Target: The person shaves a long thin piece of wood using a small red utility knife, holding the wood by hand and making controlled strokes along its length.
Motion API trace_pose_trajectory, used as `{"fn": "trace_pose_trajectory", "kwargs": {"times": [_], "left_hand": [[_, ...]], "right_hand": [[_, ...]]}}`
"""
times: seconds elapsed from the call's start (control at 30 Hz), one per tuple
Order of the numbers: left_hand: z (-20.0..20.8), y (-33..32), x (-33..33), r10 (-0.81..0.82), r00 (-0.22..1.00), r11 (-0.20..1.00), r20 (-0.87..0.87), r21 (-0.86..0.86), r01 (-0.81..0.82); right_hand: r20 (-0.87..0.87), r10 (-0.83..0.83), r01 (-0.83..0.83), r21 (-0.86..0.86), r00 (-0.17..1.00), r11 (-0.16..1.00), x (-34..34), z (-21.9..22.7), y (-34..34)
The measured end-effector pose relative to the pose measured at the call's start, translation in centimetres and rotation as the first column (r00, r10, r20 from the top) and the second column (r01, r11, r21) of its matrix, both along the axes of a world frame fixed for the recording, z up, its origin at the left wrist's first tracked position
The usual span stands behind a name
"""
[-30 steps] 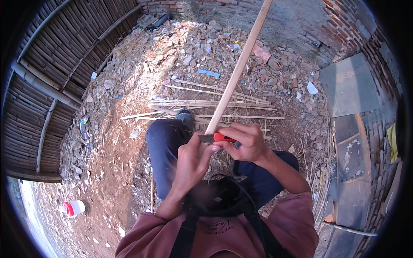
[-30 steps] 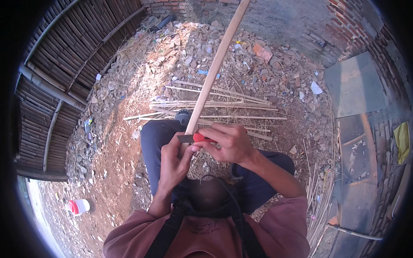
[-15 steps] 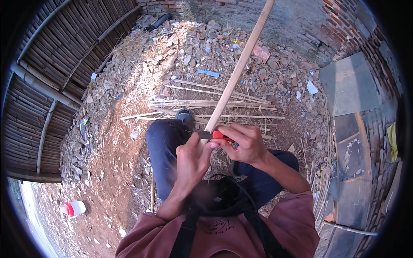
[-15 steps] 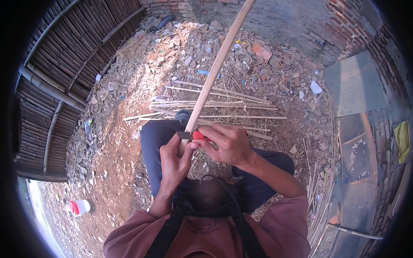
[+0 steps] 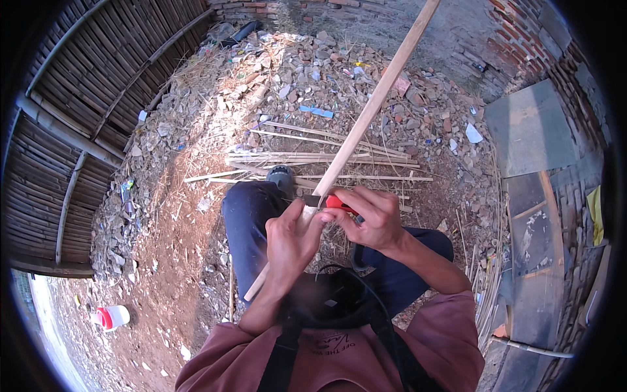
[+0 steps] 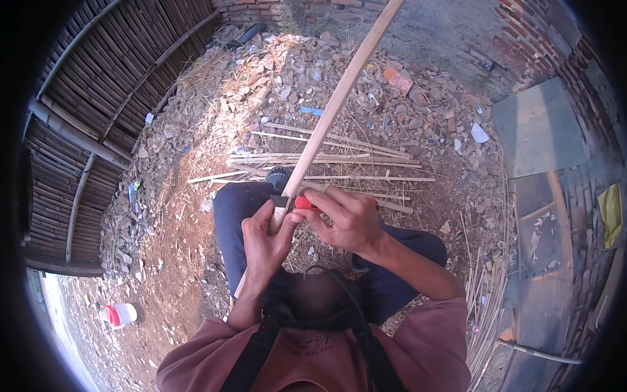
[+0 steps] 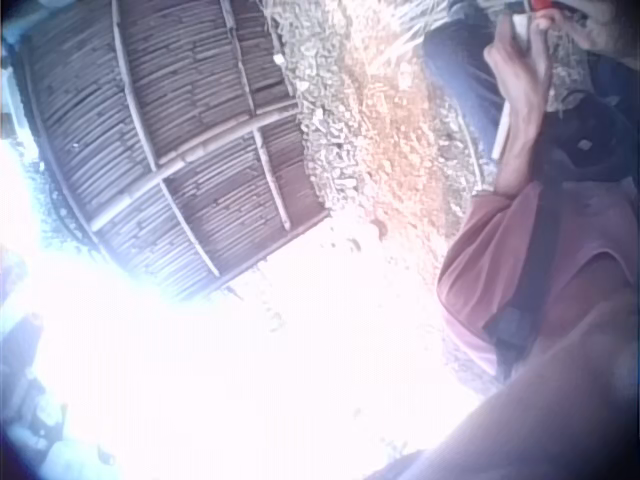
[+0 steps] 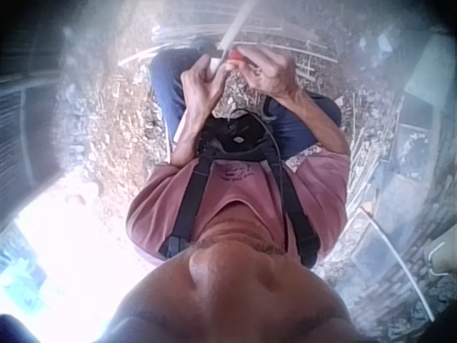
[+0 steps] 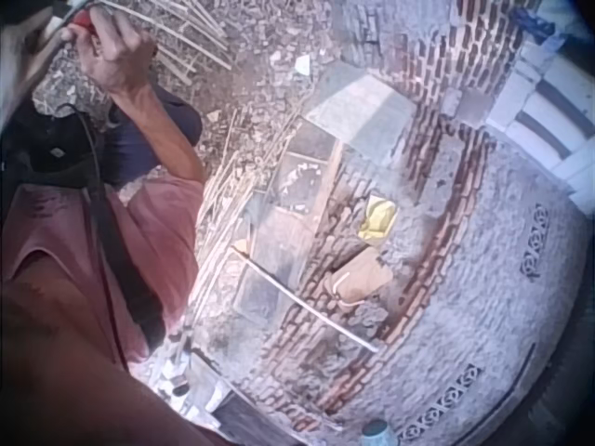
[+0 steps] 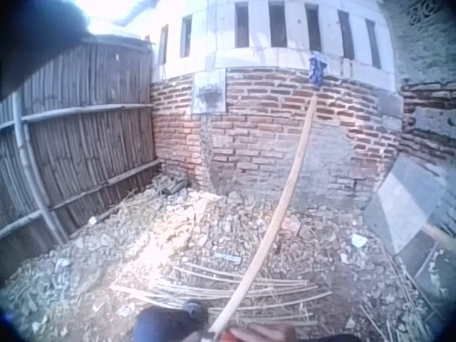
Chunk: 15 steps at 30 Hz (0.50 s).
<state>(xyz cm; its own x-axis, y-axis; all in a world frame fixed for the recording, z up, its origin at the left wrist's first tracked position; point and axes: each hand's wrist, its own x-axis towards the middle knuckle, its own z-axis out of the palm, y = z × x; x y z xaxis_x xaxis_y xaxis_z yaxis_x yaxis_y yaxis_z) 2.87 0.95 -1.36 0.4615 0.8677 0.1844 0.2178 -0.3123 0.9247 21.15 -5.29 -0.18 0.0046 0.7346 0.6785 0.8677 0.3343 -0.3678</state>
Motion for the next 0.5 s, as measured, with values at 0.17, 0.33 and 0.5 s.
{"fn": "trace_pose_trajectory", "kwargs": {"times": [0.17,0.33,0.5], "left_hand": [[0.0,0.0,0.0,0.032,0.999,0.998,-0.015,0.062,-0.031],[0.5,-0.1,0.3,0.086,0.996,0.983,-0.037,0.168,-0.079],[1.0,-0.2,0.2,0.075,0.997,0.988,-0.034,0.135,-0.070]], "right_hand": [[0.001,-0.018,0.018,0.021,1.000,1.000,-0.2,0.4,0.0],[0.050,-0.063,0.058,0.093,0.997,0.994,0.4,0.1,0.3],[0.039,-0.058,0.054,0.089,0.998,0.995,0.3,0.6,0.2]]}}
